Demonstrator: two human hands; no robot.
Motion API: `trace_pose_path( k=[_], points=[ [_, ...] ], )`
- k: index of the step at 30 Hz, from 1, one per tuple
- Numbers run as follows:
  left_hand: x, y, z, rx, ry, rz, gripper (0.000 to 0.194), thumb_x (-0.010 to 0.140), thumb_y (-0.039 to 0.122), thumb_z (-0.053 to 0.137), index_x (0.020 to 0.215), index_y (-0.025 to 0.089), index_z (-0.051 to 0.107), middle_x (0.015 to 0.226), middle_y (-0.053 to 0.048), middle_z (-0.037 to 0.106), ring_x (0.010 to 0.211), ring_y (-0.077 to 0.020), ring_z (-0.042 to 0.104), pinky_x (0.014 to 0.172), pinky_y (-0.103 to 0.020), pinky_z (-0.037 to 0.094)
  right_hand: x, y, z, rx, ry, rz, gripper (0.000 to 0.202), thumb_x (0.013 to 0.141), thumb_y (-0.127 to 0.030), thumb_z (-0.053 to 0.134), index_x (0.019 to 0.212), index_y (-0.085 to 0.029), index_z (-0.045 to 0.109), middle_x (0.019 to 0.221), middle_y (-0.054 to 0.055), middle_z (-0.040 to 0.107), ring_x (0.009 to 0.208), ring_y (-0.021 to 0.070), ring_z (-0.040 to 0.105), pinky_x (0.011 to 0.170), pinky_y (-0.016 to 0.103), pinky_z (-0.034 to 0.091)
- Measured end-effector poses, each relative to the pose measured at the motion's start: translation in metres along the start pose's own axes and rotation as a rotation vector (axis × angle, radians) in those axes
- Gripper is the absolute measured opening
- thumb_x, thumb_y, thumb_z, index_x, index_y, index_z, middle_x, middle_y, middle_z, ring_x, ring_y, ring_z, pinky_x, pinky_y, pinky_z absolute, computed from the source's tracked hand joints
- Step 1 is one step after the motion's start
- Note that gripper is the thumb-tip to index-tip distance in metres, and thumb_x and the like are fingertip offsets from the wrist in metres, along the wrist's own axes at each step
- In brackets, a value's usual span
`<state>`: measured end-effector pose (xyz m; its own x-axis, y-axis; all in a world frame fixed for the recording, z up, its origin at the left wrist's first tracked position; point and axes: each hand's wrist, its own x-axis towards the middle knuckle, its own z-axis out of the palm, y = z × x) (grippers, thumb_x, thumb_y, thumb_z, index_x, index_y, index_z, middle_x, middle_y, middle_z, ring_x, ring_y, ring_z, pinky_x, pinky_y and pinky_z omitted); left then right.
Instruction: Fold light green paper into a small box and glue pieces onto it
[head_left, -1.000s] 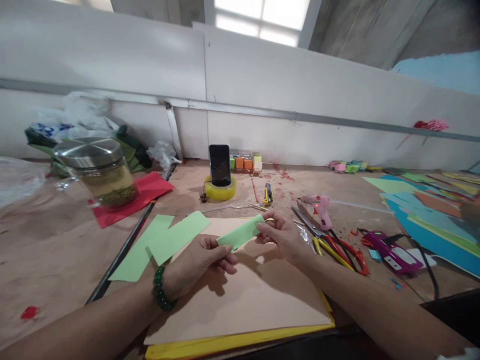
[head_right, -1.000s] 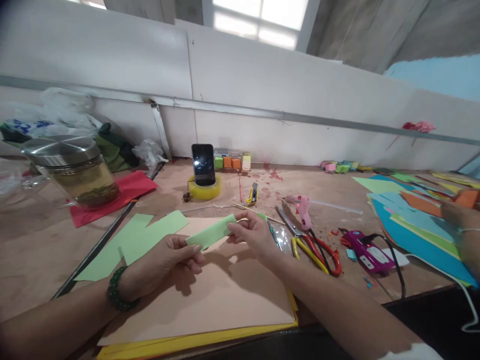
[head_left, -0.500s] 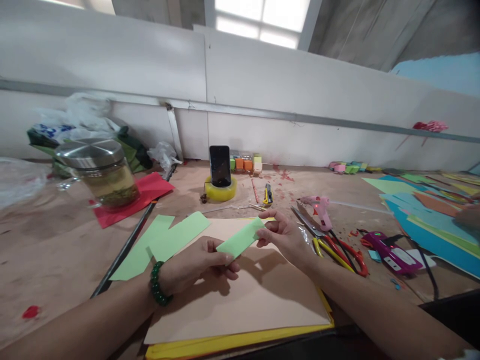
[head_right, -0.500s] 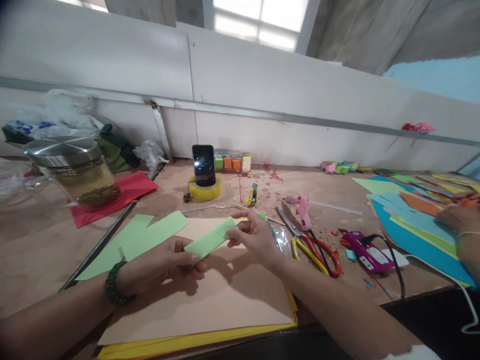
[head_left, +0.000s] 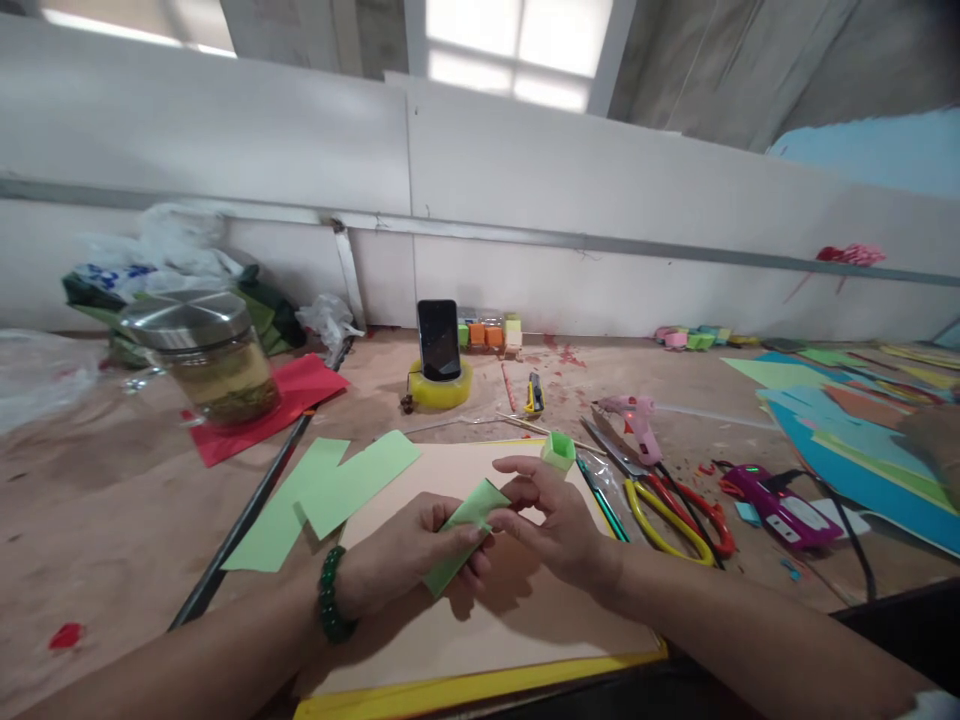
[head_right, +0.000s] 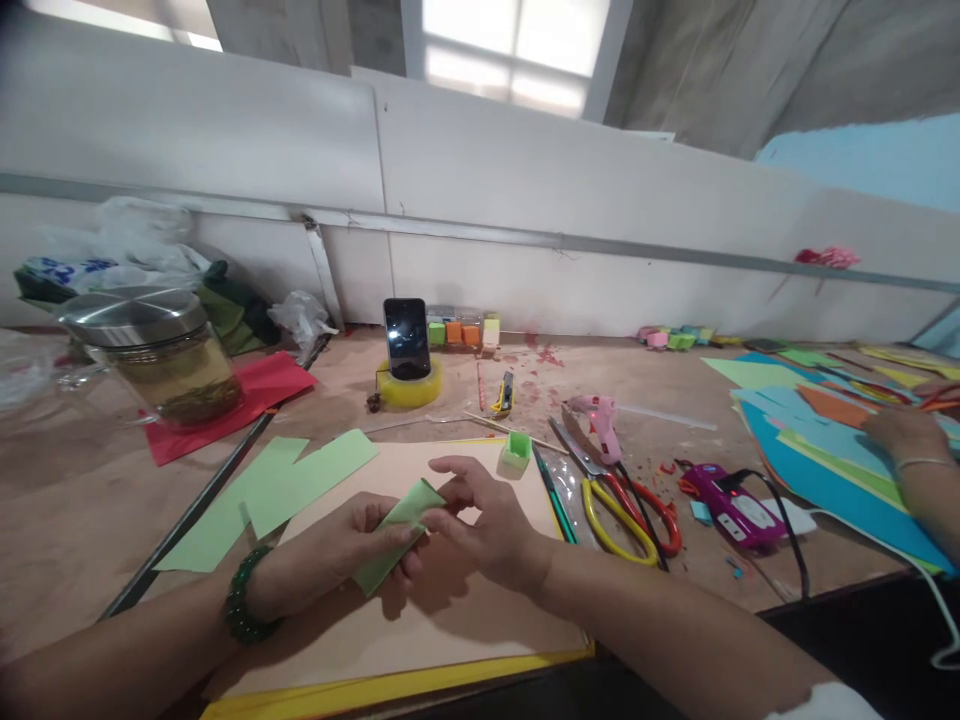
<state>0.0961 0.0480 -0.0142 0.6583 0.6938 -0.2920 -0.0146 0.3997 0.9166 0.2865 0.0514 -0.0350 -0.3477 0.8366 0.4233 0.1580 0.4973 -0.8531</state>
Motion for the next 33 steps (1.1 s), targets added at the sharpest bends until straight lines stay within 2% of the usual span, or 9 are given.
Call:
trace_pose_path(
  k=[3, 6, 10, 12, 14, 17, 22, 28, 33],
  points=[
    [0.0, 0.002, 0.0, 0.057, 0.042, 0.071, 0.049, 0.061, 0.06, 0.076, 0.068, 0.013, 0.065, 0.06, -0.002, 0.063, 0.048, -0.0125, 0.058, 0.049, -0.023, 0.046, 0.0, 0.002, 0.0, 0.057, 0.002, 0.009, 0.038, 0.084, -0.039, 0.062, 0.115, -0.022, 0.047, 0.071, -0.001, 0.063, 0.064, 0.0139, 0.062, 0.065, 0.028, 0.051],
    [0.0, 0.005, -0.002, 0.115, 0.182, 0.183, 0.045, 0.064, 0.056, 0.076, 0.065, 0.012, 0.067, 0.062, -0.004, 0.064, 0.057, -0.0132, 0.058, 0.054, -0.023, 0.048, 0.002, -0.002, -0.001, 0.173, 0.016, 0.073, 0.042, 0.082, -0.045, 0.065, 0.114, -0.022, 0.048, 0.078, 0.001, 0.065, 0.073, 0.0153, 0.063, 0.07, 0.03, 0.05],
    [0.0, 0.006, -0.005, 0.089, 0.336, 0.247, 0.048, 0.064, 0.059, 0.073, 0.07, 0.012, 0.069, 0.068, -0.005, 0.063, 0.058, -0.0154, 0.056, 0.041, -0.022, 0.046, 0.014, -0.016, -0.001, 0.282, -0.074, 0.246, 0.046, 0.074, -0.05, 0.073, 0.105, -0.021, 0.055, 0.089, 0.004, 0.063, 0.079, 0.0157, 0.062, 0.072, 0.03, 0.05],
    [0.0, 0.005, -0.006, 0.089, 0.376, 0.276, 0.047, 0.065, 0.059, 0.072, 0.071, 0.013, 0.069, 0.067, -0.005, 0.063, 0.057, -0.0155, 0.055, 0.041, -0.023, 0.045, 0.024, -0.021, 0.003, 0.3, -0.086, 0.288, 0.044, 0.07, -0.051, 0.075, 0.095, -0.02, 0.059, 0.084, 0.003, 0.062, 0.073, 0.0143, 0.06, 0.066, 0.028, 0.049],
    [0.001, 0.004, -0.008, 0.129, 0.411, 0.34, 0.046, 0.066, 0.059, 0.072, 0.068, 0.013, 0.069, 0.066, -0.005, 0.065, 0.06, -0.0162, 0.057, 0.051, -0.025, 0.048, 0.037, -0.023, 0.009, 0.331, -0.056, 0.274, 0.041, 0.066, -0.053, 0.076, 0.082, -0.019, 0.058, 0.073, 0.0, 0.059, 0.065, 0.0129, 0.057, 0.059, 0.026, 0.047],
    [0.002, 0.004, -0.011, 0.194, 0.438, 0.401, 0.047, 0.066, 0.06, 0.071, 0.066, 0.013, 0.069, 0.066, -0.007, 0.068, 0.064, -0.0178, 0.06, 0.062, -0.028, 0.047, 0.052, -0.02, 0.019, 0.392, -0.007, 0.224, 0.041, 0.066, -0.055, 0.074, 0.067, -0.02, 0.054, 0.06, -0.003, 0.055, 0.053, 0.0114, 0.051, 0.051, 0.026, 0.044],
    [0.004, 0.005, -0.013, 0.181, 0.467, 0.403, 0.049, 0.063, 0.063, 0.072, 0.065, 0.014, 0.067, 0.063, -0.007, 0.067, 0.063, -0.0189, 0.06, 0.065, -0.029, 0.047, 0.057, -0.008, 0.032, 0.363, 0.128, 0.19, 0.038, 0.065, -0.05, 0.075, 0.061, -0.019, 0.054, 0.056, -0.003, 0.054, 0.049, 0.0103, 0.048, 0.047, 0.024, 0.041],
    [0.006, 0.004, -0.013, 0.102, 0.465, 0.347, 0.051, 0.058, 0.062, 0.076, 0.066, 0.013, 0.067, 0.065, -0.006, 0.066, 0.062, -0.0171, 0.059, 0.06, -0.027, 0.046, 0.051, 0.002, 0.035, 0.416, 0.087, 0.226, 0.043, 0.066, -0.058, 0.072, 0.062, -0.021, 0.052, 0.054, -0.003, 0.053, 0.045, 0.0103, 0.047, 0.044, 0.025, 0.042],
    [0.009, 0.002, -0.014, 0.065, 0.453, 0.326, 0.051, 0.056, 0.061, 0.079, 0.067, 0.012, 0.067, 0.064, -0.005, 0.066, 0.061, -0.0166, 0.058, 0.061, -0.028, 0.046, 0.049, 0.009, 0.038, 0.374, 0.087, 0.188, 0.044, 0.069, -0.061, 0.069, 0.064, -0.021, 0.052, 0.053, -0.004, 0.051, 0.047, 0.0107, 0.047, 0.045, 0.025, 0.041]
  ],
)
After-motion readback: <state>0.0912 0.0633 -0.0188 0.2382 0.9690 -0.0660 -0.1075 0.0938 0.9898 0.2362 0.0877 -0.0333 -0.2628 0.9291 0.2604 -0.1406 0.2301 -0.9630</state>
